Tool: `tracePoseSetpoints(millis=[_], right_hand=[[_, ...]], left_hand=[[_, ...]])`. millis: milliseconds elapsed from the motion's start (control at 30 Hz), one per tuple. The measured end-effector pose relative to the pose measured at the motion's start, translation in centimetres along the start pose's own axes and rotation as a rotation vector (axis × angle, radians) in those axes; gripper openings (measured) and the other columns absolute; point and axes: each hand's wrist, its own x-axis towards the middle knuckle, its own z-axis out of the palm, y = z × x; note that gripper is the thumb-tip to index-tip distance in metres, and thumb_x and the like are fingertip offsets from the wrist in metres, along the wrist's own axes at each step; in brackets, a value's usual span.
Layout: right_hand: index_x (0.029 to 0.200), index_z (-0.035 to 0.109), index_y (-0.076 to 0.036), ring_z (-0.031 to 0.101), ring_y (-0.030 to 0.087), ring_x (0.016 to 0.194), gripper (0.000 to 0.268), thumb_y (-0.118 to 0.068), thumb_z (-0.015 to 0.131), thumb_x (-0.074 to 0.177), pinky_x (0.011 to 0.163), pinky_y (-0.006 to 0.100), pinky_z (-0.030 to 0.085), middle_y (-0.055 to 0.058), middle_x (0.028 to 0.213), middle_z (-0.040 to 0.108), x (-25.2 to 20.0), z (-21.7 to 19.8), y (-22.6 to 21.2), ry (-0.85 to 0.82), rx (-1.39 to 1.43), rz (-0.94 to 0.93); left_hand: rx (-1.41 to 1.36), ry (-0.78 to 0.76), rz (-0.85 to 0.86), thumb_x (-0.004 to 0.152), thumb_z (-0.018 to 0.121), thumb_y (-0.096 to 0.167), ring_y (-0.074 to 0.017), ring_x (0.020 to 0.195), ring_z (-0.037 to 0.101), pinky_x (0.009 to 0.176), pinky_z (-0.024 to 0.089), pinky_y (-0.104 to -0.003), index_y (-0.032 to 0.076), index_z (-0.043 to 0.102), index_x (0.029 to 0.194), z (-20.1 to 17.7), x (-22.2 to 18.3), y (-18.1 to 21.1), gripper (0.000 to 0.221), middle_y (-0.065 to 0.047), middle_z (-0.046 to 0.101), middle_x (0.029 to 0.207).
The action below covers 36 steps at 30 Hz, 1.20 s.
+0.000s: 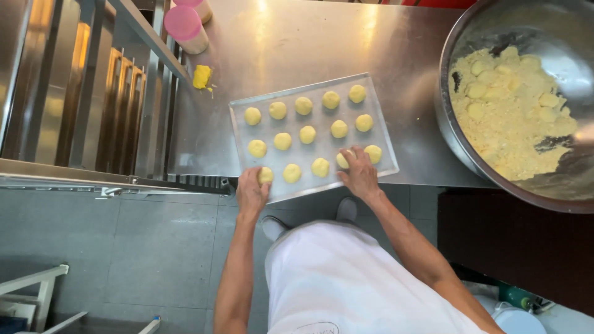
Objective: The person is taking pre-portioned dough balls from a large bowl, arranging them on a metal baking sheet, and flattening them into discs using their hands.
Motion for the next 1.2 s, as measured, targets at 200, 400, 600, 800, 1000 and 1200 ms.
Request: tracePoseSetpoints(millis=[200, 400, 600, 800, 1000, 1200], right_hand=[[0.104, 0.052, -0.012, 0.055, 0.027, 0.09, 0.041, -0.008, 0.065, 0.066, 0.072, 0.034, 0.047, 0.009, 0.097, 0.051, 1.7, 1.9, 4.3, -0.109, 0.025, -0.027], [0.108, 0.051, -0.011, 0.052, 0.031, 0.094, 0.05, -0.012, 0.07, 0.062, 0.073, 0.039, 0.047, 0.013, 0.102, 0.05, 0.8, -4.2, 6.0, -0.109, 0.029, -0.056], [0.105, 0.051, -0.013, 0.053, 0.027, 0.095, 0.04, -0.014, 0.066, 0.068, 0.074, 0.035, 0.048, 0.008, 0.1, 0.05, 1.8, -1.9, 11.5, -0.192, 0.112, -0.027], [0.107, 0.049, -0.008, 0.051, 0.033, 0.095, 0.05, -0.008, 0.07, 0.061, 0.08, 0.039, 0.046, 0.014, 0.099, 0.049, 2.0, -1.8, 11.5, -0.186, 0.173, -0.003], [0.104, 0.051, -0.007, 0.053, 0.031, 0.093, 0.042, -0.012, 0.067, 0.066, 0.078, 0.039, 0.046, 0.013, 0.096, 0.051, 0.6, -1.2, 10.1, -0.093, 0.124, 0.118], [0.11, 0.047, -0.003, 0.049, 0.036, 0.096, 0.054, -0.013, 0.071, 0.062, 0.079, 0.041, 0.045, 0.017, 0.101, 0.046, -0.4, -0.7, 7.5, 0.046, 0.037, 0.129]], left_hand=[[0.188, 0.041, 0.062, 0.056, 0.074, 0.015, -0.0342, 0.105, 0.041, 0.085, 0.035, -0.042, 0.008, 0.049, 0.113, 1.7, 0.5, 8.5, 0.062, -0.017, 0.047, 0.111], [0.191, -0.038, 0.185, 0.054, 0.074, 0.016, -0.0239, 0.101, 0.043, 0.076, 0.038, -0.034, 0.016, 0.052, 0.104, 7.1, 1.9, 16.0, 0.055, -0.004, 0.051, 0.104], [0.177, -0.17, 0.266, 0.054, 0.072, 0.015, -0.0224, 0.091, 0.049, 0.072, 0.04, -0.034, 0.02, 0.049, 0.101, 11.4, 4.3, 16.9, 0.053, -0.001, 0.051, 0.095], [0.101, 0.099, 0.071, 0.058, 0.072, 0.007, -0.0317, 0.098, 0.046, 0.083, 0.039, -0.038, 0.007, 0.048, 0.104, 6.9, 8.6, 13.8, 0.052, -0.015, 0.049, 0.105], [-0.004, -0.015, 0.088, 0.062, 0.063, -0.003, -0.0281, 0.09, 0.052, 0.079, 0.043, -0.035, 0.009, 0.054, 0.098, 7.0, 8.6, 10.9, 0.039, -0.008, 0.052, 0.093], [-0.017, 0.102, 0.222, 0.058, 0.071, 0.005, -0.0338, 0.102, 0.045, 0.095, 0.028, -0.041, 0.006, 0.051, 0.109, 0.0, 3.1, 4.6, 0.055, -0.017, 0.052, 0.105]])
